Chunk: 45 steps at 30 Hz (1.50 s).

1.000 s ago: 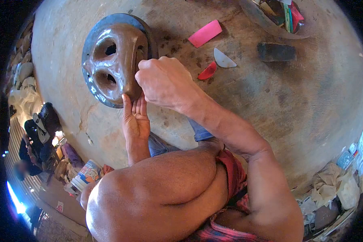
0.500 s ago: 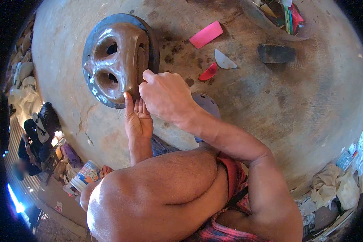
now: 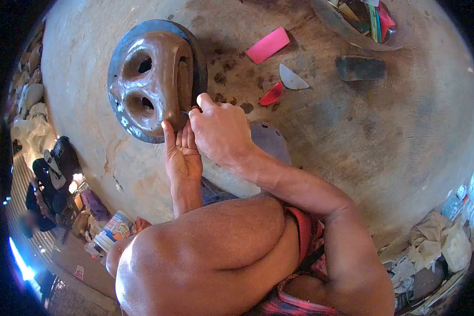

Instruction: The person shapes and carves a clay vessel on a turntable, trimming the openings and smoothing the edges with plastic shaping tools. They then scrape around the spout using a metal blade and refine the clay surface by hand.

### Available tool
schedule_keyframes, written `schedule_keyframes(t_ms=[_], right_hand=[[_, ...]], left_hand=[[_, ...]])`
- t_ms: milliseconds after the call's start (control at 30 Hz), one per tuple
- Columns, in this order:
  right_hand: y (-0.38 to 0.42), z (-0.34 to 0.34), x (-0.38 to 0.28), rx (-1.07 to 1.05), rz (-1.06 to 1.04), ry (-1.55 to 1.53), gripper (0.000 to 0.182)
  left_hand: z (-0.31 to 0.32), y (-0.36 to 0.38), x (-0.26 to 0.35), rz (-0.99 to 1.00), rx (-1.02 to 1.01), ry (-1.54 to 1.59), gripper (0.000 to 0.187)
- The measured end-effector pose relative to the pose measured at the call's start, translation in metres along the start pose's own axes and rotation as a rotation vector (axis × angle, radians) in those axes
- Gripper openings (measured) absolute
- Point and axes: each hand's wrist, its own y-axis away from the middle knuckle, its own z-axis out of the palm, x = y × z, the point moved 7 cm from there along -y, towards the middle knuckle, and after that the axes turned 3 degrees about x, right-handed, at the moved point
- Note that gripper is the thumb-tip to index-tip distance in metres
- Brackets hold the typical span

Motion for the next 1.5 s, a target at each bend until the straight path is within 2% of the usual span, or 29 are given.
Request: schedule_keyframes(t_ms=[167, 333, 567, 633, 700, 800, 900, 1100, 1167, 1267, 1500], right_hand=[[0.003, 0.005, 0.004, -0.031, 0.024, 0.007, 0.019], [0.009, 0.003, 0.009, 0.182, 0.044, -0.013, 0.019], [0.009, -0.002, 0.034, 0.208, 0.147, -0.028, 0.022], [0.011, -0.028, 0.046, 0.506, 0.18, -0.097, 0.016], [0.012, -0.04, 0.052, 0.576, 0.158, -0.118, 0.015], [0.011, -0.028, 0.054, 0.317, 0.152, -0.199, 0.017], [0.022, -0.025, 0.041, 0.197, 0.14, -0.246, 0.013], [0.006, -0.012, 0.028, 0.113, 0.067, -0.225, 0.015], [-0.002, -0.006, 0.023, -0.026, 0.059, -0.14, 0.018], [-0.009, -0.006, 0.015, -0.113, 0.061, -0.049, 0.021], [-0.012, -0.004, 0.01, -0.154, 0.086, 0.027, 0.021]], left_hand=[[0.004, 0.001, 0.0, 0.015, -0.021, 0.005, 0.058], [0.007, -0.002, -0.003, 0.005, -0.034, 0.032, 0.06], [0.017, 0.002, -0.003, 0.02, -0.008, 0.005, 0.063], [0.014, 0.003, -0.003, 0.019, 0.013, -0.003, 0.064], [0.011, 0.004, -0.003, 0.024, 0.016, -0.001, 0.064], [0.012, 0.005, -0.003, 0.019, 0.002, 0.0, 0.065], [0.014, 0.006, -0.001, 0.025, 0.004, -0.008, 0.065], [0.014, 0.005, -0.004, 0.019, -0.004, -0.029, 0.063], [0.012, 0.003, -0.003, 0.014, 0.012, -0.021, 0.062], [0.011, 0.002, -0.004, 0.009, -0.006, 0.026, 0.063], [0.011, 0.003, -0.005, 0.007, -0.005, 0.022, 0.061]])
